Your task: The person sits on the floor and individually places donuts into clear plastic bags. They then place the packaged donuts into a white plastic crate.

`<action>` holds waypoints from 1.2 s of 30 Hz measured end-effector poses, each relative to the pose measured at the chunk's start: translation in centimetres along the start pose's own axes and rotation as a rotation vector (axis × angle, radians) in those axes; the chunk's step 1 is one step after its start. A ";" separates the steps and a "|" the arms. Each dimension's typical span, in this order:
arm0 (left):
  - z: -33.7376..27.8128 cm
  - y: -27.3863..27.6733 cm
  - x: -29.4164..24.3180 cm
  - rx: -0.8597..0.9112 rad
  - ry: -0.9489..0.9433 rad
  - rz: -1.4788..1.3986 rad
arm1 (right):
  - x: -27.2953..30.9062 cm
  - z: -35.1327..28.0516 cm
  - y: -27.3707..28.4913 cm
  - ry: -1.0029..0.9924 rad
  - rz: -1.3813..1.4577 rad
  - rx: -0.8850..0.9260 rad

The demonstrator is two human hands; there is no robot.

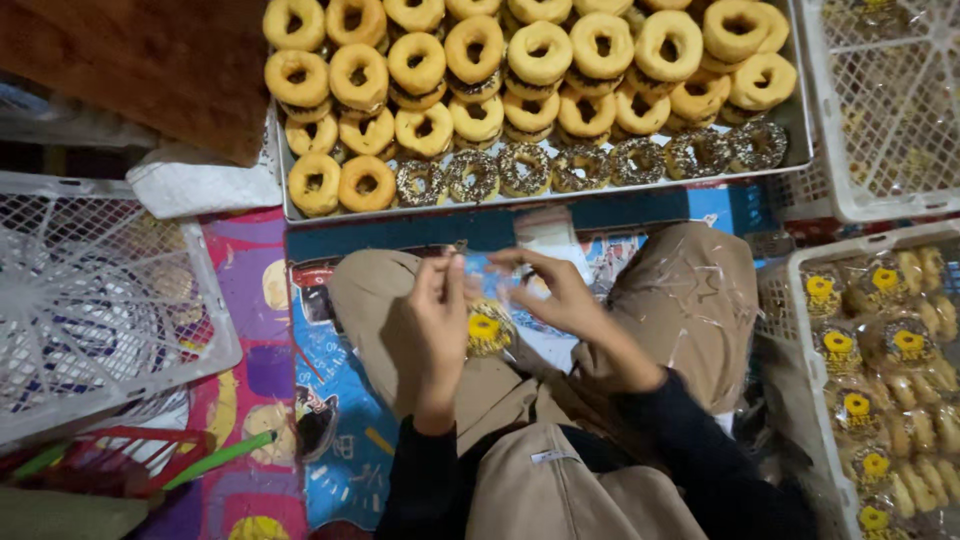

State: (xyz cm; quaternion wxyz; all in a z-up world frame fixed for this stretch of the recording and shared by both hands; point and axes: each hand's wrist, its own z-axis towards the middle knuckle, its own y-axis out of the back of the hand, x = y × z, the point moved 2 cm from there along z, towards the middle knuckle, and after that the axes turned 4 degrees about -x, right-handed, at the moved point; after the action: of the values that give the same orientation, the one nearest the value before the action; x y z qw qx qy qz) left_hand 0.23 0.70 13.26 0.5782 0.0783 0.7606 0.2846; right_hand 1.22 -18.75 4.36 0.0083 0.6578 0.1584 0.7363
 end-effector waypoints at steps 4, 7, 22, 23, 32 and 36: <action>1.3 2.8 2.7 -0.338 -0.385 0.197 | -5.5 1.7 -8.3 -0.175 0.448 -0.333; 1.3 3.0 6.7 -0.317 -0.246 0.225 | -9.3 -1.0 -13.2 -0.644 0.739 -0.384; 13.1 -15.9 18.4 0.089 -0.181 0.587 | -20.1 7.3 1.0 0.111 -1.056 0.285; 13.1 -16.5 18.4 0.025 -0.256 0.608 | -19.6 6.7 0.7 0.066 -1.024 0.317; 1.9 -17.7 10.1 0.553 -0.234 -0.046 | -6.1 -1.6 0.7 0.216 -1.339 0.029; -2.0 -14.4 8.6 0.252 -0.663 -0.201 | 1.2 -0.4 0.6 0.099 -1.082 -0.056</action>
State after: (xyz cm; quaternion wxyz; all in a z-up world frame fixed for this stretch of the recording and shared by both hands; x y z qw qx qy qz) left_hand -1.35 -8.09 -1.10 0.8041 0.1619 0.5651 0.0895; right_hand 0.80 -19.11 5.61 0.3960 0.4467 0.4548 0.6609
